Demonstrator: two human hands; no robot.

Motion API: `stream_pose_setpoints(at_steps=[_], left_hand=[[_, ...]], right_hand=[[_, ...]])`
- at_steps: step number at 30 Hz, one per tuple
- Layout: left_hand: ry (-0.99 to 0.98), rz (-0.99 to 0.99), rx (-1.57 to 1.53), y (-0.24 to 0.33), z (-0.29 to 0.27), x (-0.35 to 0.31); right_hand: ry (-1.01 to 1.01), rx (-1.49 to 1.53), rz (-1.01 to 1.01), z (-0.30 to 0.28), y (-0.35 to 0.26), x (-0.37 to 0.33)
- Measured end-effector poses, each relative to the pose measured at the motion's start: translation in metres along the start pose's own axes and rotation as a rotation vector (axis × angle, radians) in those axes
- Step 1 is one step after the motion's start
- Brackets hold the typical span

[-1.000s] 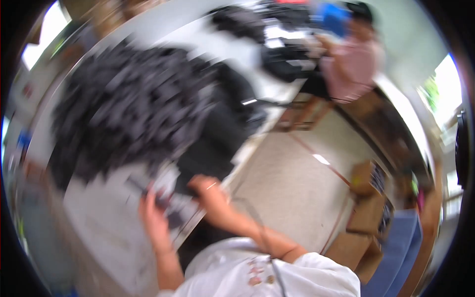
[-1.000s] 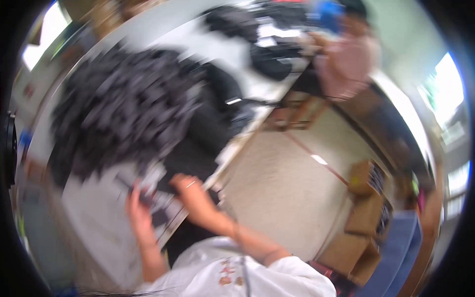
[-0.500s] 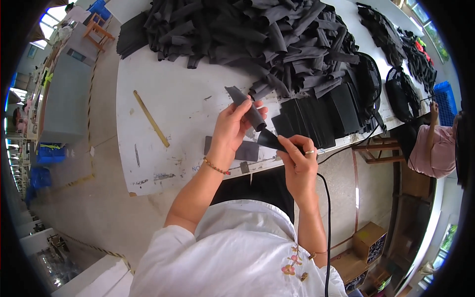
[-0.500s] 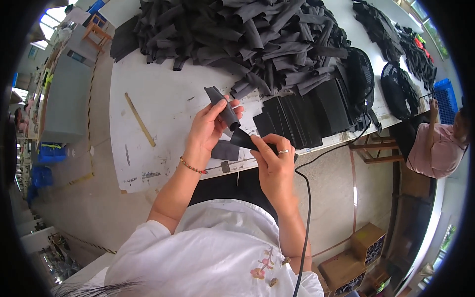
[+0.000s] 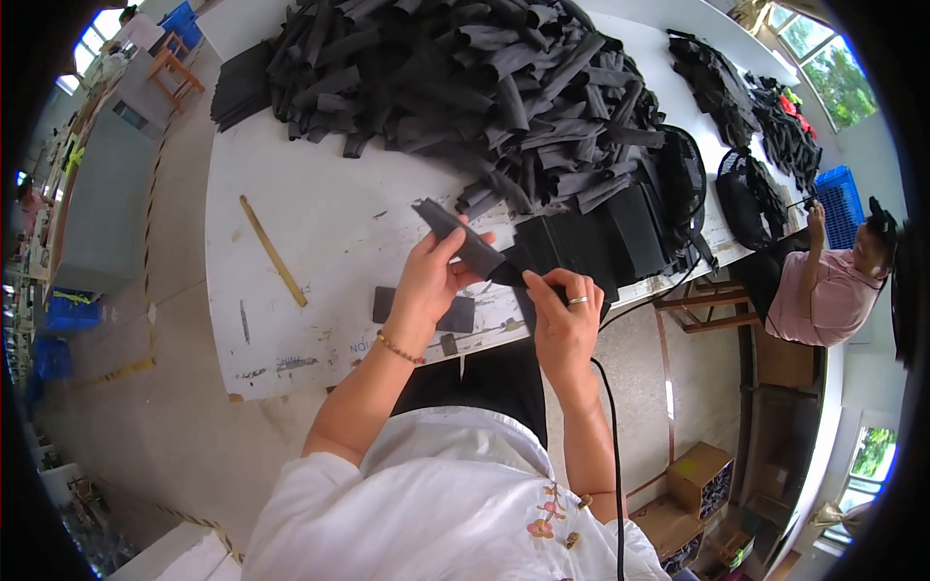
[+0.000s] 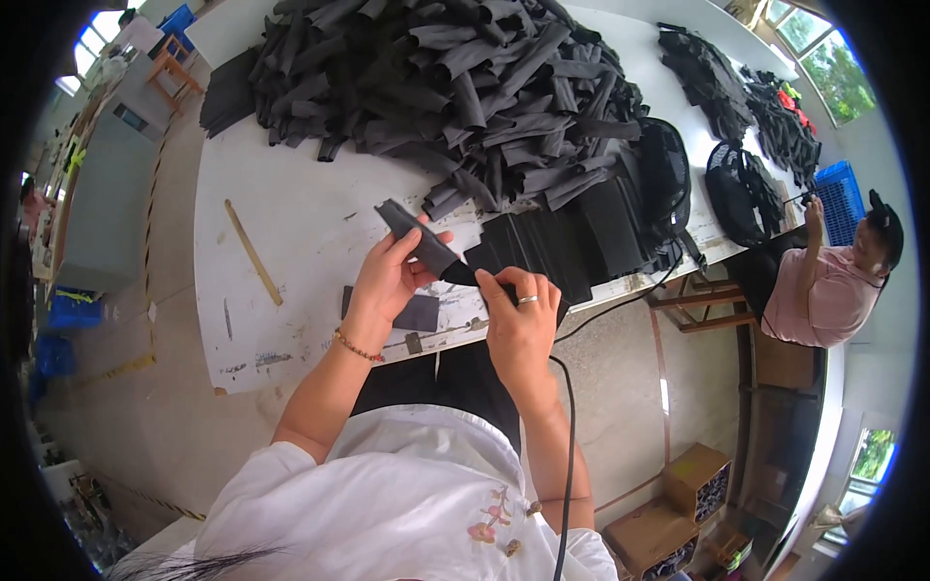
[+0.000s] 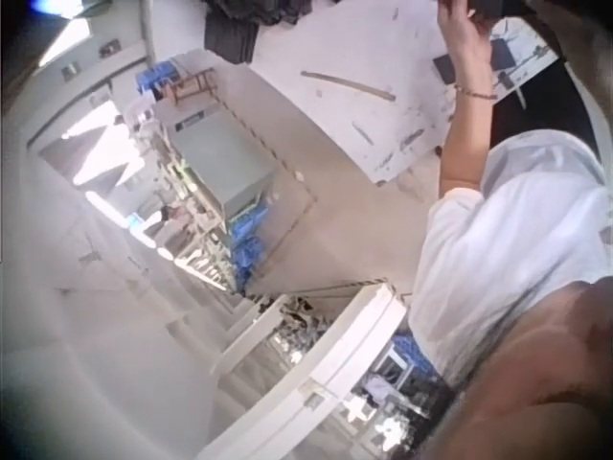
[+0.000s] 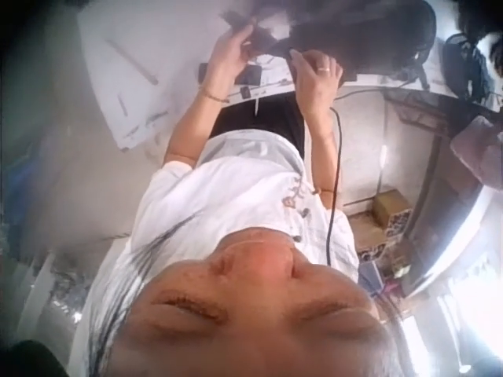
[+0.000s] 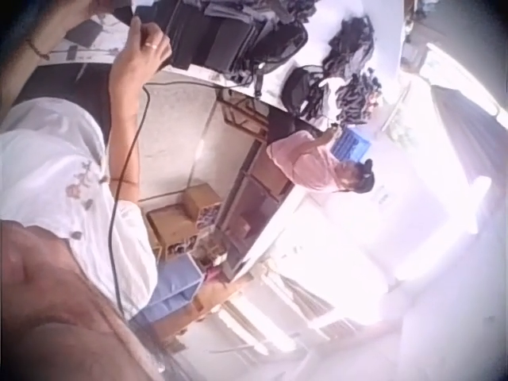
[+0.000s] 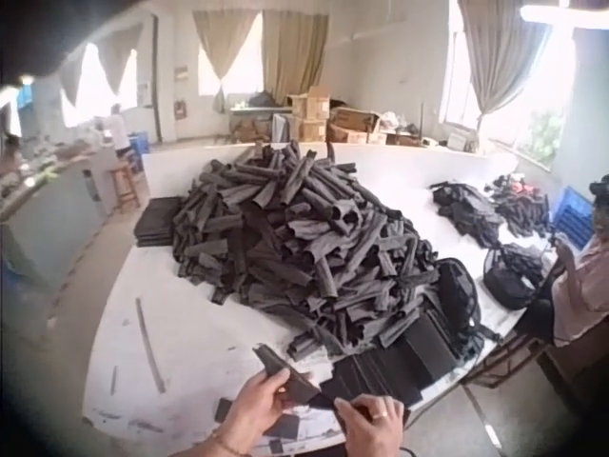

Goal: The recorder is manually sorting and assembling black foam or rubber components at a workbench.

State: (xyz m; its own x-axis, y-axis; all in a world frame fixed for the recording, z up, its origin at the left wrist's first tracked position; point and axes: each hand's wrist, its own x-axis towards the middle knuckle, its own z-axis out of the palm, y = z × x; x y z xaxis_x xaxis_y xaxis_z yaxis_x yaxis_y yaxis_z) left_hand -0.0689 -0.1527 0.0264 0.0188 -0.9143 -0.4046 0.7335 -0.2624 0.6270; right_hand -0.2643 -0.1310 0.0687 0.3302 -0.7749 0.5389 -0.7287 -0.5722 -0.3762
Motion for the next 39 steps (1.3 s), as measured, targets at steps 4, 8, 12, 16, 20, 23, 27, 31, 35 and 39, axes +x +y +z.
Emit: stream_pose_setpoints(at_steps=[4, 8, 12, 16, 20, 23, 27, 31, 35, 39], left_hand=[[0.019, 0.051, 0.017, -0.005, 0.006, -0.006], [0.026, 0.160, 0.023, -0.006, 0.020, -0.015], [0.044, 0.235, 0.058, -0.014, 0.033, -0.023], [-0.070, 0.366, -0.014, -0.017, 0.035, -0.032], [-0.335, 0.187, -0.104, -0.021, 0.030, -0.024], [-0.351, 0.244, -0.032, -0.017, 0.027, -0.016], [-0.347, 0.229, -0.082, -0.028, 0.032, -0.022], [-0.292, 0.160, -0.049, -0.026, 0.032, -0.028], [-0.275, 0.222, -0.119, -0.019, 0.020, -0.022], [-0.227, 0.195, -0.210, -0.030, 0.021, -0.019]], right_hand=[[0.031, -0.059, -0.037, 0.004, 0.004, 0.001], [0.054, -0.100, -0.056, 0.007, 0.001, -0.001], [0.049, -0.084, -0.012, 0.018, -0.008, 0.000], [0.029, 0.130, 0.135, 0.020, -0.018, -0.008], [0.007, 0.288, 0.142, 0.026, -0.032, -0.004], [-0.041, 0.209, 0.200, 0.025, -0.022, -0.018], [-0.070, 0.326, 0.111, 0.027, -0.017, -0.015], [-0.073, 0.304, 0.161, 0.021, -0.031, 0.002], [-0.147, 0.280, 0.161, 0.014, -0.016, -0.012], [-0.086, 0.378, 0.014, 0.010, -0.017, -0.001]])
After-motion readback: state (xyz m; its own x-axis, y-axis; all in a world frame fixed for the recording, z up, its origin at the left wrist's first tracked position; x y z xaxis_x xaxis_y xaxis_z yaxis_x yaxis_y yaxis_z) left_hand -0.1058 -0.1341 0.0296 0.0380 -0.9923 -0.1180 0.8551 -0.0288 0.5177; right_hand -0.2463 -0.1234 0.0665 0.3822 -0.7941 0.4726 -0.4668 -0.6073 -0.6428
